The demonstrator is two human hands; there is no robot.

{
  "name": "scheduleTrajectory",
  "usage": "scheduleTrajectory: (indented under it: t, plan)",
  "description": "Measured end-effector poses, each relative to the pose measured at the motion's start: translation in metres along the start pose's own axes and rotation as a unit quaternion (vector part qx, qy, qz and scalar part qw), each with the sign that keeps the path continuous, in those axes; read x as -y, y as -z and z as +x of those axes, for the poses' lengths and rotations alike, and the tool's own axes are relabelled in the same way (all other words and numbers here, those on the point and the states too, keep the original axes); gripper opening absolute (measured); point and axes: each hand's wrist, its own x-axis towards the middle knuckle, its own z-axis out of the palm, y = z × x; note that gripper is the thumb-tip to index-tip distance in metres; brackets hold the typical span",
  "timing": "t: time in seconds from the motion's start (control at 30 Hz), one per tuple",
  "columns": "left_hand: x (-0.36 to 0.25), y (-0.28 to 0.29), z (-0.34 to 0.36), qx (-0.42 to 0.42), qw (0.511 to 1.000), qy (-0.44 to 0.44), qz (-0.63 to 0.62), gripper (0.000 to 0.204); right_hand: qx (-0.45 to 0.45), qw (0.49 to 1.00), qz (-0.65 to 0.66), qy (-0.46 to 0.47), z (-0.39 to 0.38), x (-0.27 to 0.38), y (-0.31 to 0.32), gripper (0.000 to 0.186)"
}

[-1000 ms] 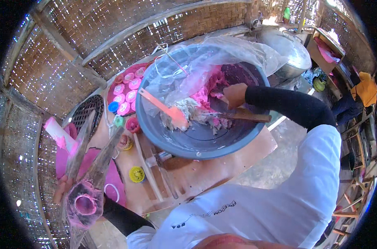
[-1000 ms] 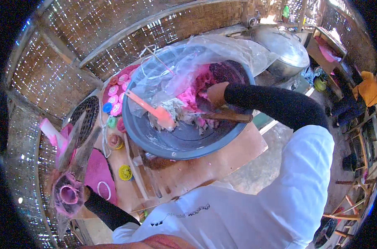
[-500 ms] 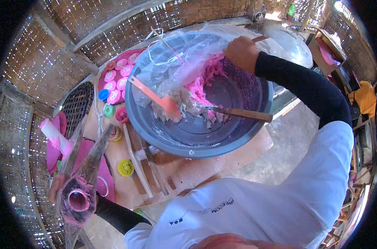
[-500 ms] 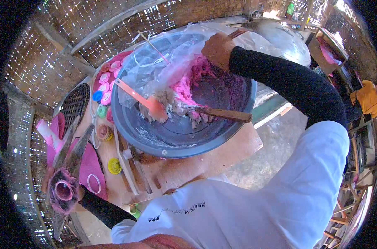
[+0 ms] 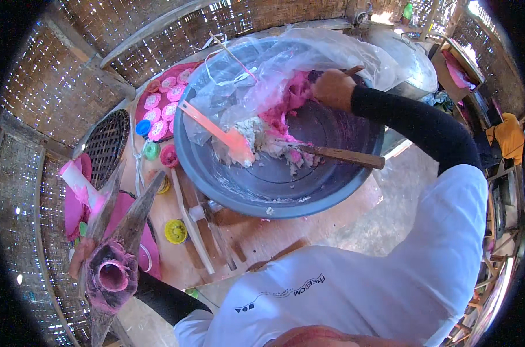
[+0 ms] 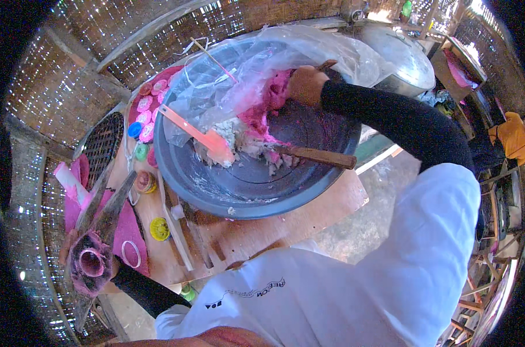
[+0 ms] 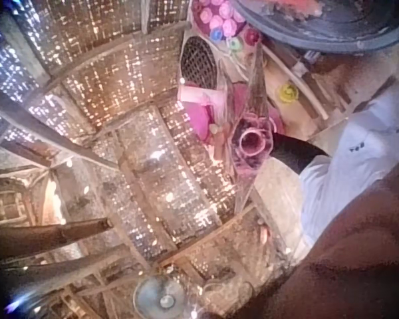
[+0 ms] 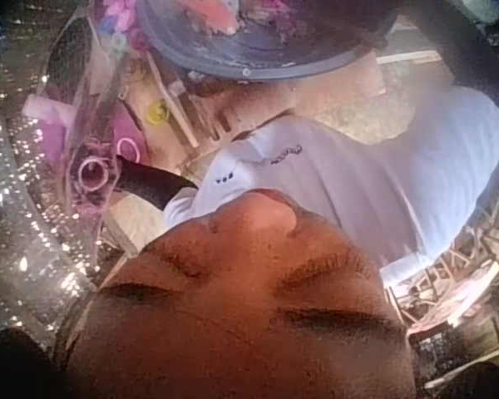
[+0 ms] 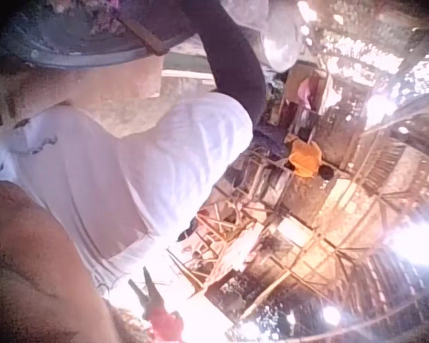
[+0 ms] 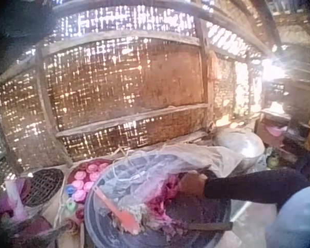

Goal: The person is decorating pink circular cakes by applying a pink mixture using a wooden extruder tool and a brush on a wooden table.

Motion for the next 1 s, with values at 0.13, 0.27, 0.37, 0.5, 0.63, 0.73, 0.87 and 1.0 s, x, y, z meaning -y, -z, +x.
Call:
scheduleTrajectory:
  t: [0.13, 0.27, 0.37, 0.5, 0.63, 0.73, 0.87, 1.0]
  plan:
    - [0.019, 0.005, -0.012, 0.014, 1.0, 0.001, -0.009, 0.031, 0.016, 0.999, -0.031, 0.004, -0.006, -0.006, 0.018, 0.015]
    - [0.0, -0.019, -0.001, -0.074, 0.995, -0.006, -0.062, 0.036, 0.021, 0.997, -0.057, -0.049, 0.01, -0.015, -0.004, 0.014]
    - [0.018, 0.007, -0.006, -0.008, 1.0, -0.011, 0.009, 0.039, -0.028, 0.999, 0.024, 0.013, 0.011, -0.013, -0.014, 0.014]
    - [0.008, -0.005, -0.016, -0.028, 0.997, 0.067, 0.01, 0.041, 0.049, 0.999, -0.002, 0.019, -0.003, -0.009, 0.014, 0.014]
    - [0.021, 0.007, -0.024, 0.021, 0.99, 0.096, -0.099, 0.038, 0.032, 0.999, -0.039, -0.008, 0.007, -0.01, 0.003, 0.009]
    - [0.025, -0.008, -0.031, -0.005, 0.965, 0.208, -0.159, 0.036, 0.033, 0.999, -0.033, 0.013, -0.001, -0.01, 0.003, 0.007]
    - [0.016, -0.014, -0.025, 0.006, 0.954, 0.236, -0.184, 0.035, 0.047, 0.998, 0.034, 0.004, -0.029, 0.002, 0.04, 0.015]
    - [0.002, -0.031, -0.014, 0.04, 0.941, 0.241, -0.233, 0.034, -0.076, 0.986, 0.106, -0.105, -0.062, 0.021, 0.126, 0.014]
